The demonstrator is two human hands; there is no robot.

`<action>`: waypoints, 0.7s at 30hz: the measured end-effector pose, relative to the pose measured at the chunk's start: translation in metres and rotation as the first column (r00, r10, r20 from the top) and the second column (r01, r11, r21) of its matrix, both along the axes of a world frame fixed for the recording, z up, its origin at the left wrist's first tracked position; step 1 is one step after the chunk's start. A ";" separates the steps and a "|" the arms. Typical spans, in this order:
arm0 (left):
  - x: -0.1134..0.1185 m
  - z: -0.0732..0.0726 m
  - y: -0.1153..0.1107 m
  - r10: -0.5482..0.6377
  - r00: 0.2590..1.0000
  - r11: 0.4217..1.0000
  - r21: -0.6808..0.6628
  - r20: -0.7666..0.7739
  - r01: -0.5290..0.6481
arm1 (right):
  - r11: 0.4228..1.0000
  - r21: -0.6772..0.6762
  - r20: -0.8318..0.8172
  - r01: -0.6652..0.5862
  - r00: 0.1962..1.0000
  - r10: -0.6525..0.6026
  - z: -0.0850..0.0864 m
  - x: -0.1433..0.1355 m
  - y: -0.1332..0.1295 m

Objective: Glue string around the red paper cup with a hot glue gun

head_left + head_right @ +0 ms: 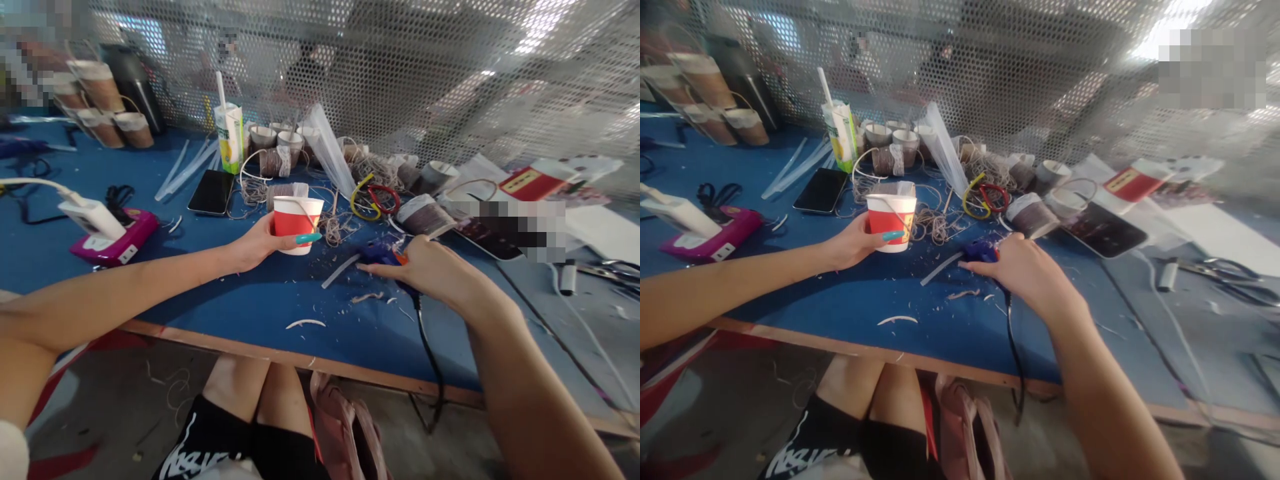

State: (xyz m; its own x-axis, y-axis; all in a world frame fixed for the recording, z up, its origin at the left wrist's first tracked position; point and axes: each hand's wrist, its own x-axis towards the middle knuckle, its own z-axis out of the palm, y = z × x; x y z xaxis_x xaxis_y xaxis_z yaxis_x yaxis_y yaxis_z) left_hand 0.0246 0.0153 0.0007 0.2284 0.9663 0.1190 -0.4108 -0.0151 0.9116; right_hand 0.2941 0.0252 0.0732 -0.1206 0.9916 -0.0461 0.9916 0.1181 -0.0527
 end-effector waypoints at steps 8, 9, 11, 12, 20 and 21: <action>-0.005 -0.005 0.003 -0.060 0.998 0.995 0.079 -0.008 0.061 | 0.880 0.425 -0.307 -0.215 0.880 0.363 0.006 -0.026 -0.008; -0.005 -0.006 0.003 -0.057 0.998 0.994 0.092 -0.010 0.058 | 0.885 0.360 -0.392 -0.296 0.812 0.432 0.003 -0.034 -0.006; -0.005 -0.007 0.003 -0.049 0.999 0.992 0.114 -0.009 0.050 | 0.861 0.219 -0.529 -0.459 0.686 0.500 -0.003 -0.049 -0.002; -0.005 -0.008 0.003 -0.045 0.999 0.991 0.124 -0.007 0.045 | 0.841 0.167 -0.569 -0.514 0.646 0.508 -0.006 -0.055 0.001; -0.004 -0.006 0.004 -0.003 1.000 0.990 0.138 -0.002 0.004 | 0.717 0.221 -0.553 -0.661 0.521 0.650 -0.004 -0.065 0.009; -0.003 -0.004 0.003 0.014 1.000 0.992 0.125 0.008 -0.015 | 0.691 0.258 -0.551 -0.675 0.484 0.679 -0.003 -0.063 0.009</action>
